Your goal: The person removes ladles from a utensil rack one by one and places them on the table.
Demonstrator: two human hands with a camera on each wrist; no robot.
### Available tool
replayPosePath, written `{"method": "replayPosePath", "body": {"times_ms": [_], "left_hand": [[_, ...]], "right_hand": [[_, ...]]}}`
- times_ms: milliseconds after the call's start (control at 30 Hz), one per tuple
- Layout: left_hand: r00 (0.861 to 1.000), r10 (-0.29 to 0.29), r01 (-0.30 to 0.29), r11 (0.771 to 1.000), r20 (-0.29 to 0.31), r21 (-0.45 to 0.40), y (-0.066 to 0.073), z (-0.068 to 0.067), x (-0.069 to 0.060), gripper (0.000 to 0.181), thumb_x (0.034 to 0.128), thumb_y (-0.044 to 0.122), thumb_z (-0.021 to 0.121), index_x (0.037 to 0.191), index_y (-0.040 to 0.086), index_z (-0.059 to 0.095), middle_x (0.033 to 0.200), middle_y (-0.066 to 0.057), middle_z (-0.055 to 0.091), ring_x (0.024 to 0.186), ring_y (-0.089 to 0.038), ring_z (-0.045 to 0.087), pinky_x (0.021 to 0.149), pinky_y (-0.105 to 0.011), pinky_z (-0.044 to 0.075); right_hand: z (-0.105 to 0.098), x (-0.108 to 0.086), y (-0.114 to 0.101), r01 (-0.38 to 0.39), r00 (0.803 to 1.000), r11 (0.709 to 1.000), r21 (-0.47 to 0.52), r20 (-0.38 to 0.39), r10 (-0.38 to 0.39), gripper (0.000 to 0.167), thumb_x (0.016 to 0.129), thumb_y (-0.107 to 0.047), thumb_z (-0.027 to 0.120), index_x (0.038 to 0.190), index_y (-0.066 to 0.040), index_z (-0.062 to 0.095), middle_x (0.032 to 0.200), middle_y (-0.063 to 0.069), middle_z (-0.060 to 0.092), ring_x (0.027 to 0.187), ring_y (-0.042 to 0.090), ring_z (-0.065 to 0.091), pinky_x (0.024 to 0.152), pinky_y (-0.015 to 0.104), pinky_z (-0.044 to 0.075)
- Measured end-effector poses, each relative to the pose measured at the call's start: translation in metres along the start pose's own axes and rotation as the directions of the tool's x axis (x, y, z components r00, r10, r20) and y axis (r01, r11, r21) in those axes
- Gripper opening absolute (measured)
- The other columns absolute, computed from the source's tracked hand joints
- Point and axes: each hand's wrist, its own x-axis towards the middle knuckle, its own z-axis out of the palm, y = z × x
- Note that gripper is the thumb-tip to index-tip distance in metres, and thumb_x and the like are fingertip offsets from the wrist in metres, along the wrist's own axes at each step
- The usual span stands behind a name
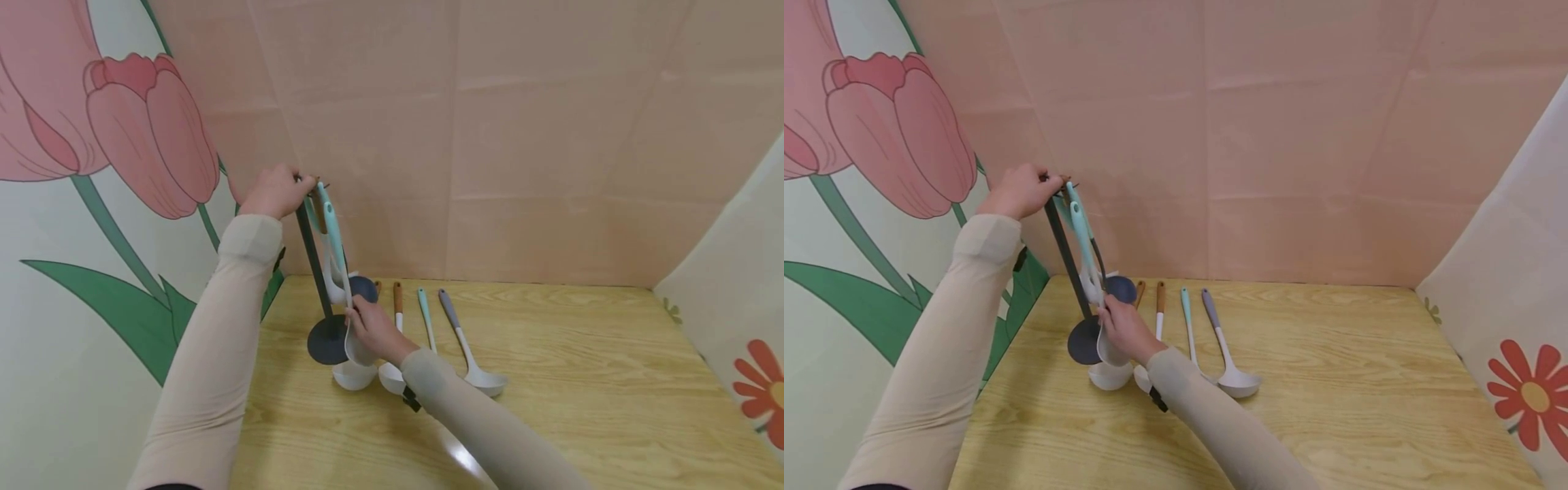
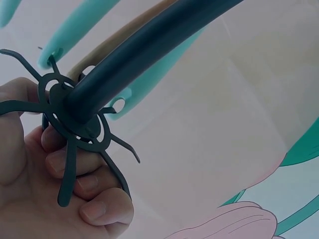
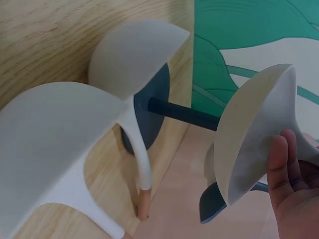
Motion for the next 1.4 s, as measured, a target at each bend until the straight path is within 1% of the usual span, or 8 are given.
{"method": "replayPosePath", "body": {"times_ms": [133,300,400,633,867,1067,1200,1400], "left_hand": [[1.000,0.009,-0.009,1.000,0.008,-0.002,0.000,-0.001,-0.001,0.046,0.1018,0.051,0.037,0.087,0.011,0.055,0.085,-0.008,0.048,0.077,-0.025,0.046,0.065,-0.037,0.038],[1.000,0.013,-0.013,1.000,0.020,-0.015,-0.001,-0.001,-0.001,0.047,0.1019,0.051,0.037,0.086,0.011,0.054,0.082,-0.007,0.045,0.076,-0.024,0.045,0.064,-0.037,0.038],[1.000,0.012,-0.011,1.000,0.027,-0.017,-0.001,-0.001,0.001,0.046,0.1017,0.051,0.037,0.087,0.011,0.054,0.084,-0.007,0.045,0.078,-0.024,0.045,0.065,-0.037,0.038],[0.999,0.025,-0.025,1.000,0.032,-0.018,-0.001,-0.003,-0.001,0.045,0.1015,0.049,0.036,0.086,0.011,0.053,0.085,-0.008,0.047,0.080,-0.025,0.047,0.067,-0.038,0.039],[0.997,0.029,-0.026,0.999,0.065,-0.047,0.000,-0.005,-0.004,0.052,0.1019,0.051,0.036,0.107,0.007,0.064,0.092,-0.008,0.049,0.089,-0.027,0.048,0.071,-0.039,0.040],[0.997,0.037,-0.035,0.999,0.067,-0.031,-0.001,-0.006,-0.001,0.048,0.1028,0.047,0.034,0.091,0.008,0.059,0.082,-0.007,0.044,0.075,-0.024,0.044,0.063,-0.037,0.038],[0.998,0.043,-0.042,0.999,0.056,-0.021,-0.002,-0.005,0.001,0.046,0.1023,0.045,0.034,0.081,0.009,0.054,0.074,-0.004,0.041,0.067,-0.021,0.041,0.059,-0.034,0.037],[0.997,0.041,-0.039,0.999,0.059,-0.027,-0.001,-0.005,0.003,0.044,0.1003,0.046,0.035,0.073,0.012,0.045,0.067,-0.001,0.037,0.063,-0.020,0.039,0.057,-0.034,0.036]], "right_hand": [[0.000,-0.005,0.006,-0.002,1.000,1.000,0.006,-0.005,0.003,0.019,0.107,-0.020,0.046,0.102,-0.006,0.057,0.086,0.001,0.064,0.071,0.012,0.055,0.067,0.028,0.048],[-0.006,-0.012,0.010,-0.047,0.999,0.998,0.032,0.024,0.046,0.021,0.108,-0.021,0.045,0.104,-0.005,0.057,0.088,0.002,0.063,0.073,0.013,0.055,0.066,0.028,0.048],[-0.009,-0.016,0.013,-0.055,0.998,0.998,0.021,0.014,0.054,0.018,0.108,-0.019,0.045,0.101,-0.008,0.057,0.086,0.001,0.062,0.071,0.012,0.054,0.064,0.027,0.047],[-0.016,-0.027,0.023,-0.051,0.999,0.999,-0.008,-0.006,0.051,0.013,0.106,-0.017,0.050,0.100,-0.008,0.058,0.077,-0.001,0.056,0.065,0.010,0.052,0.058,0.026,0.046],[-0.023,-0.037,0.033,-0.077,0.996,0.997,-0.023,0.035,0.077,0.012,0.106,-0.018,0.049,0.101,-0.011,0.058,0.079,-0.003,0.056,0.067,0.010,0.052,0.060,0.026,0.047],[-0.027,-0.042,0.037,-0.089,0.995,0.996,-0.020,0.038,0.090,0.018,0.107,-0.021,0.047,0.098,-0.012,0.060,0.083,-0.002,0.061,0.071,0.010,0.054,0.063,0.027,0.048],[-0.029,-0.047,0.040,-0.081,0.997,0.997,-0.022,0.020,0.081,0.016,0.106,-0.018,0.049,0.097,-0.011,0.060,0.084,-0.002,0.063,0.070,0.010,0.054,0.062,0.026,0.048],[-0.033,-0.053,0.045,-0.099,0.995,0.995,-0.008,0.012,0.099,0.014,0.106,-0.016,0.050,0.098,-0.012,0.060,0.086,-0.002,0.064,0.071,0.010,0.054,0.062,0.026,0.048]]}}
